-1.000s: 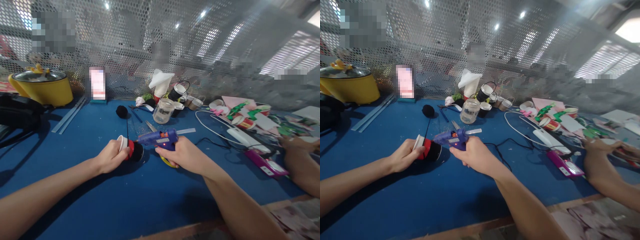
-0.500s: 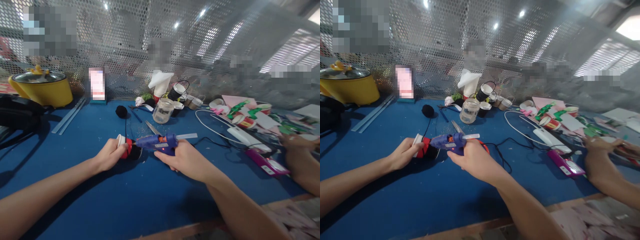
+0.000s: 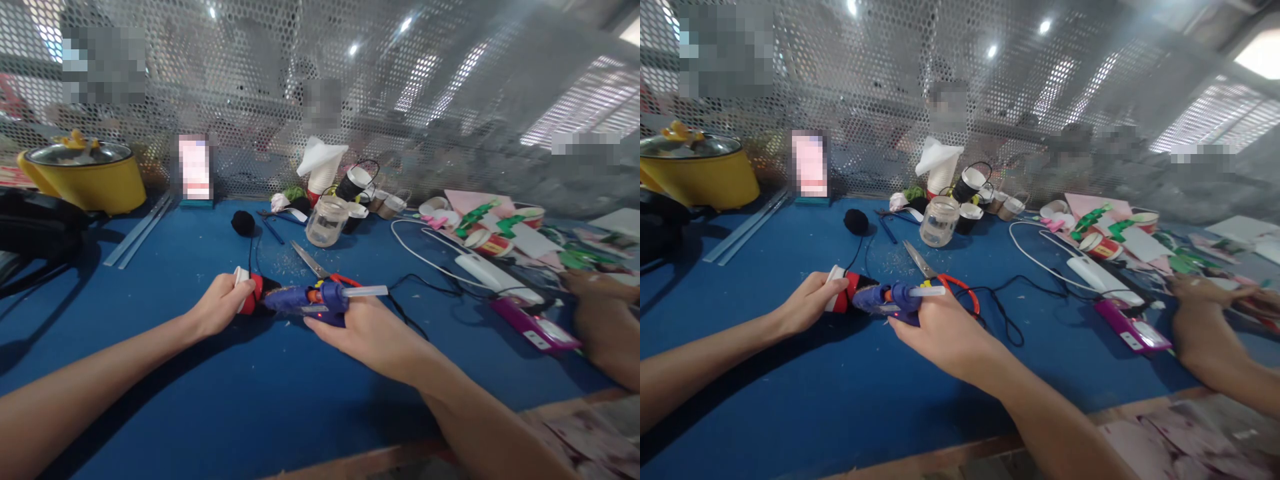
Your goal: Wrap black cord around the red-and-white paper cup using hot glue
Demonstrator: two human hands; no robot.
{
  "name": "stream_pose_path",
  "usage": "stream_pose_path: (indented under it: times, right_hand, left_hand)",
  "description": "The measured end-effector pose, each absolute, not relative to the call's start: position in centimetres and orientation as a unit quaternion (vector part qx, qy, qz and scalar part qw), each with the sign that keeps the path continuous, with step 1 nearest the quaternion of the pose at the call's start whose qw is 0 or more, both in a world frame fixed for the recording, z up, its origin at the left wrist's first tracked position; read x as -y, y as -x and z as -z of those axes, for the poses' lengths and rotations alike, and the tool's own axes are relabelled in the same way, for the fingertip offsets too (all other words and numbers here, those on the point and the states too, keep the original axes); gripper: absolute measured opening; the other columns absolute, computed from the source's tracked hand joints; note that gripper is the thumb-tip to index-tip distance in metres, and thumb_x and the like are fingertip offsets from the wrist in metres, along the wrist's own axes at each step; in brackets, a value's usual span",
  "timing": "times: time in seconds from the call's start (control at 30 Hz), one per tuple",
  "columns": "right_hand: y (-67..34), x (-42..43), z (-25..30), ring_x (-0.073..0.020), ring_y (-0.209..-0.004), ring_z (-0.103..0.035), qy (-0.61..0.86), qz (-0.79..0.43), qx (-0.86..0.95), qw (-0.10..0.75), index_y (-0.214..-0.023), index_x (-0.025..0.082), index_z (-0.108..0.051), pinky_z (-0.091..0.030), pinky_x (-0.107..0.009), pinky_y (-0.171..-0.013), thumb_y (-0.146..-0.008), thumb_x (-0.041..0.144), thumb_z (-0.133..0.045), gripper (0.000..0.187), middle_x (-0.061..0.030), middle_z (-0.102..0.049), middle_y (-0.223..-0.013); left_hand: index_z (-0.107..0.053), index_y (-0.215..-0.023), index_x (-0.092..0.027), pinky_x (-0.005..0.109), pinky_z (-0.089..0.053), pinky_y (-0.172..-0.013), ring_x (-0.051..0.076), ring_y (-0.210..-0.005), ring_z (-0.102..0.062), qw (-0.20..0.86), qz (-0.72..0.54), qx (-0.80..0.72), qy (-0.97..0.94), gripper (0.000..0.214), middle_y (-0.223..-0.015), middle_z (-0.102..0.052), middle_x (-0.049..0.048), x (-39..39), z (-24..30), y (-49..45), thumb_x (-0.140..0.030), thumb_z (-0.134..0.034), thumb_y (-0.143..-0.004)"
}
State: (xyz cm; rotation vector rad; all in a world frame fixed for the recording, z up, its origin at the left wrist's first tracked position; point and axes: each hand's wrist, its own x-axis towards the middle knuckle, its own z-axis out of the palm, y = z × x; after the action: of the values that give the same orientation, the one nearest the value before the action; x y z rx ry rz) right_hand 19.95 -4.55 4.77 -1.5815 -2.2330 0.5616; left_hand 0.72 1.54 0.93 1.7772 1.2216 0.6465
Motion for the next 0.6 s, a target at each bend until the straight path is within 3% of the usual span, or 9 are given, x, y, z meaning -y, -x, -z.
stream_pose_path:
  times: [0.23,0.6]
  right_hand:
    - [-19.9,4.1,-5.6,-0.0086,-0.039,-0.046,0.600,-0.267,0.722,0.217,-0.051,0.017,-0.044,-0.036,-0.019,-0.041,-0.071,0.028,-0.045,0.022,0.0036,-0.046,-0.041]
    - [-20.1,2.2,-4.7,-0.0073,-0.031,-0.042,0.620,-0.348,0.675,0.197,-0.043,0.017,-0.037,-0.037,-0.021,-0.037,-0.069,0.033,-0.047,0.032,0.0027,-0.043,-0.035]
  left_hand:
    - [-0.024,-0.046,-0.018,0.022,-0.018,-0.041,0.007,-0.043,-0.022,0.378,-0.239,-0.473,-0.759,0.030,-0.045,-0.023,-0.0053,-1.4,-0.7,-0.6,-0.030,-0.028,-0.073]
    - [-0.030,-0.049,-0.017,0.020,-0.023,-0.044,0.007,-0.046,-0.028,0.298,-0.247,-0.381,-0.840,0.025,-0.049,-0.029,-0.0053,-1.0,-1.2,-0.5,-0.018,-0.028,-0.074]
